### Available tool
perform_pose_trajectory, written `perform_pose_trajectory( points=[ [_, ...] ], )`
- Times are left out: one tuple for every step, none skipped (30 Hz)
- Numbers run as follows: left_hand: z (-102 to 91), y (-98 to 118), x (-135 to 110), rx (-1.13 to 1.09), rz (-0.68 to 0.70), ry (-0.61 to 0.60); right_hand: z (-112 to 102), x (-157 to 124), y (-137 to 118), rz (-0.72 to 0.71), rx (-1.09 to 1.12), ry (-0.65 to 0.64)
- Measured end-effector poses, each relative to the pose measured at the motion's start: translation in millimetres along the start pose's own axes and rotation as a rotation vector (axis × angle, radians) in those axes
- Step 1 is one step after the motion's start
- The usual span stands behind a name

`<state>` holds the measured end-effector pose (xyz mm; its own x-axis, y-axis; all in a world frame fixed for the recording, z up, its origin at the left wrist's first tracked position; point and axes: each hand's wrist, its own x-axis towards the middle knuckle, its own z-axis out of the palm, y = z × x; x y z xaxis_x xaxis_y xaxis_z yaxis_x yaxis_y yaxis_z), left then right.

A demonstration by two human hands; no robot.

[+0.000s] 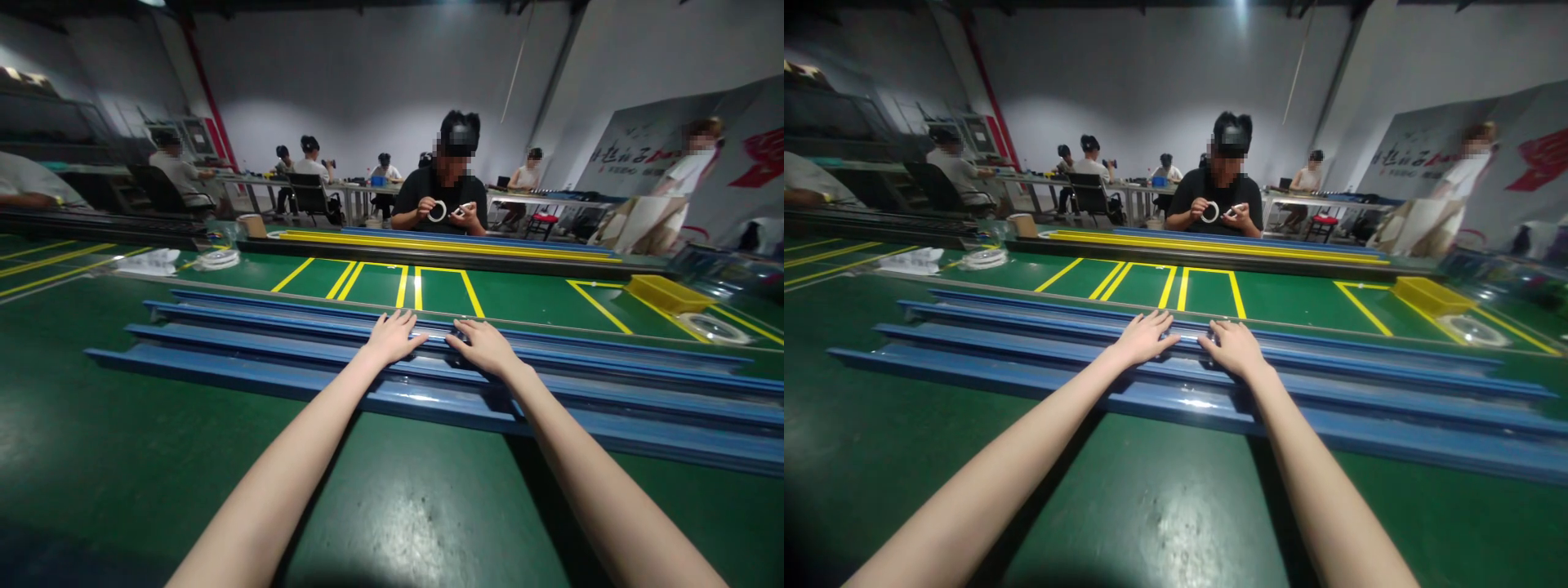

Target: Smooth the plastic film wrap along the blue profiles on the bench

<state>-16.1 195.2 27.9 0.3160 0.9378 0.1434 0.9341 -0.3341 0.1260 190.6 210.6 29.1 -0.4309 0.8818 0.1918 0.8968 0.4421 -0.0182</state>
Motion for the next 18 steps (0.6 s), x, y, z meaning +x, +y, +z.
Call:
perform_pose_trajectory(
  points=[
    [-0.2, 0.1, 0.3, 0.001, -0.003, 0.0, -1.5, 0.9, -0.2, -0.001, -0.001, -0.002],
    [-0.6, 0.3, 0.8, 0.004, -0.005, 0.002, -2.8, 1.8, -0.4, 0.0, -0.003, -0.003],
    [-1.2, 0.4, 1.6, 0.009, -0.005, 0.003, -3.9, 2.7, -0.6, 0.001, -0.005, -0.005],
    [-2.2, 0.4, 2.8, 0.015, -0.002, 0.002, -4.9, 3.8, -0.7, 0.003, -0.007, -0.008],
    [-3.5, 0.3, 4.4, 0.025, 0.002, -0.006, -5.7, 5.0, -0.5, 0.004, -0.01, -0.013],
    [-5.3, -0.2, 6.6, 0.036, 0.005, -0.016, -6.4, 6.5, -0.2, 0.007, -0.013, -0.017],
    [-7.5, -0.9, 9.3, 0.046, 0.008, -0.029, -7.1, 8.5, 0.5, 0.01, -0.018, -0.023],
    [-10.1, -2.0, 12.3, 0.055, 0.01, -0.046, -7.7, 10.8, 1.5, 0.014, -0.024, -0.029],
    [-13.0, -3.4, 15.5, 0.061, 0.009, -0.064, -8.3, 13.5, 2.9, 0.017, -0.03, -0.038],
    [-15.9, -5.1, 18.7, 0.064, 0.008, -0.084, -8.9, 16.5, 4.7, 0.019, -0.037, -0.051],
    [-18.7, -6.9, 21.8, 0.065, 0.005, -0.105, -9.4, 19.8, 6.7, 0.02, -0.043, -0.067],
    [-21.3, -8.7, 24.6, 0.065, 0.003, -0.123, -9.8, 23.0, 8.9, 0.019, -0.05, -0.087],
    [-23.4, -10.4, 27.0, 0.068, 0.0, -0.139, -10.1, 25.9, 11.1, 0.017, -0.056, -0.107],
    [-25.0, -11.8, 28.9, 0.073, -0.003, -0.151, -10.4, 28.5, 13.1, 0.012, -0.064, -0.126],
    [-26.0, -13.0, 30.2, 0.079, -0.004, -0.158, -10.6, 30.4, 14.7, 0.007, -0.073, -0.142],
    [-26.5, -13.9, 30.9, 0.085, -0.004, -0.16, -10.9, 31.7, 15.7, 0.0, -0.083, -0.153],
    [-26.6, -14.7, 31.1, 0.09, -0.003, -0.161, -11.5, 32.3, 16.0, -0.009, -0.095, -0.159],
    [-26.6, -15.5, 30.8, 0.096, 0.002, -0.16, -12.4, 32.4, 15.4, -0.019, -0.109, -0.159]
  ],
)
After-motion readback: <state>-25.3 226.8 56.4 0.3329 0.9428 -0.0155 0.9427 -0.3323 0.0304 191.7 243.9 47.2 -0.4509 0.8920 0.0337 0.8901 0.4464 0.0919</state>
